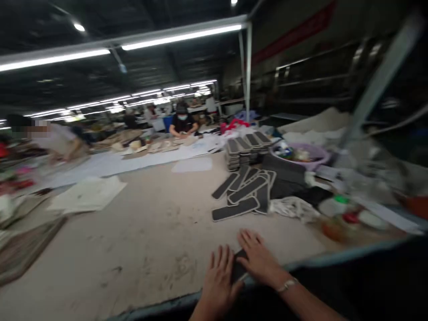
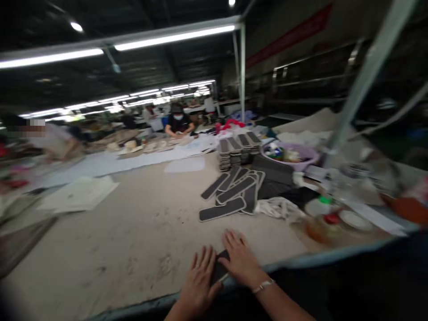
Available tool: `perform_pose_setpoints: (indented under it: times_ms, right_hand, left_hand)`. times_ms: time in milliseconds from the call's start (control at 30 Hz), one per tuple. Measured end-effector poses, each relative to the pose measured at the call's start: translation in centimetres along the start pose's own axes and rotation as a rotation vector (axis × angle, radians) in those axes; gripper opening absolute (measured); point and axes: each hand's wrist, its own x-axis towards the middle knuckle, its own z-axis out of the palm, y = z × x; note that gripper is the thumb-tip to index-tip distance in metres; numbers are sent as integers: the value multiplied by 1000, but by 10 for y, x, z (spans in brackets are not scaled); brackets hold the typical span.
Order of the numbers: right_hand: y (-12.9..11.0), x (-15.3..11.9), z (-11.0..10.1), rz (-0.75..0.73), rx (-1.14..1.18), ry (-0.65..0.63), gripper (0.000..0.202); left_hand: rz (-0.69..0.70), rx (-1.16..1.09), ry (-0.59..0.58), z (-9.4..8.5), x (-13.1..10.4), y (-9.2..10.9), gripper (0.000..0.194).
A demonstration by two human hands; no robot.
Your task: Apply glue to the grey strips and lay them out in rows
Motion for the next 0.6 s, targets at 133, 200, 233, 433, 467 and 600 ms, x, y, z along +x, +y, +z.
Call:
perform_pose_setpoints:
  times_ms: [133,200,233,433,467,600]
  right_hand:
    - [0,1,-12,30,205,-68,68]
    - [0,6,-21,50,330,-21,67]
    - [2,8,-27,63,385,19,65]
    - [29,41,-67,68,522,288,48]
    - [36,49,-71,85,539,338,45]
    - [69,69,-70,269,610,532,39]
  left_hand:
    - [-9,51,-46,15,12,-14,64]
    - [-34,23,-37,19,12,-19,61]
    - [-50,4,-32,20,13,-22,60]
    - [-273,-24,-151,-12,33,-18,69]
    - [-313,-18,-183,-20,38,-15,71]
    - [-446,-75,-277,-34,54,-10,65]
